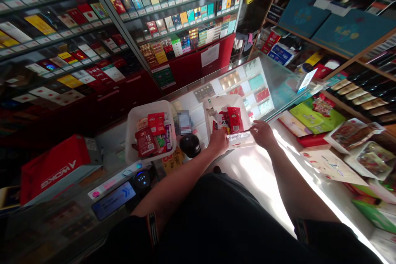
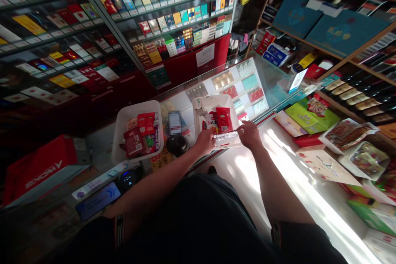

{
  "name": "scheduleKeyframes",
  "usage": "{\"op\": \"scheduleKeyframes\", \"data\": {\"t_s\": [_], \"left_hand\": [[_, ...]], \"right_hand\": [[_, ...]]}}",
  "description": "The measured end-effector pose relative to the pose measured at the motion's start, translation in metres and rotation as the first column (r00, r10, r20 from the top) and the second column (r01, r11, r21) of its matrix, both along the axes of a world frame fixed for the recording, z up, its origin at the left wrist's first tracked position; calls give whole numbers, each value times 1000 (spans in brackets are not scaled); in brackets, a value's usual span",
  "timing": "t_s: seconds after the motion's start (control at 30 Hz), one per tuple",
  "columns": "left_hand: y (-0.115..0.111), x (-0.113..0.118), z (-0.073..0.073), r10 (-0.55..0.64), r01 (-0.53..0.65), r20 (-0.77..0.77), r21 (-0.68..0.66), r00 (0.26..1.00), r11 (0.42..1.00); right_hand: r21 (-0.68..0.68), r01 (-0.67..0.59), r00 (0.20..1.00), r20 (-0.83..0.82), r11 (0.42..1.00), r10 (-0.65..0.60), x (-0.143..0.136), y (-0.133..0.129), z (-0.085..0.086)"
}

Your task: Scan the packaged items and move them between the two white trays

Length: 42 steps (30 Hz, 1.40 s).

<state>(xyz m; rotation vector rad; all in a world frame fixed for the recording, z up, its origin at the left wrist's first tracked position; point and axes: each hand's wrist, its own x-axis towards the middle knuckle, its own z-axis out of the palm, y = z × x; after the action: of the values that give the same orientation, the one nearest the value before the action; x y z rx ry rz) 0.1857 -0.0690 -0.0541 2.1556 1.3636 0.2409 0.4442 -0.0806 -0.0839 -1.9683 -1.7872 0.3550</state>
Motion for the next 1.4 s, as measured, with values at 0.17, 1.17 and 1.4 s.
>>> {"op": "scheduleKeyframes", "data": {"t_s": [0.17, 1.17, 1.4], "left_hand": [[-3, 1, -7, -8, 7, 85, 14, 996, 1000], [-26, -243, 52, 504, -558, 283, 158, 816, 814], [-40, -305, 40, 644, -687, 261, 132, 719, 714]], "right_hand": [[-5, 6, 1000, 2, 1000, -6, -1, -1, -4], [209, -467, 868, -73, 859, 490, -277, 63, 82], [192, -564, 809, -68, 804, 584, -328, 59, 81]]}}
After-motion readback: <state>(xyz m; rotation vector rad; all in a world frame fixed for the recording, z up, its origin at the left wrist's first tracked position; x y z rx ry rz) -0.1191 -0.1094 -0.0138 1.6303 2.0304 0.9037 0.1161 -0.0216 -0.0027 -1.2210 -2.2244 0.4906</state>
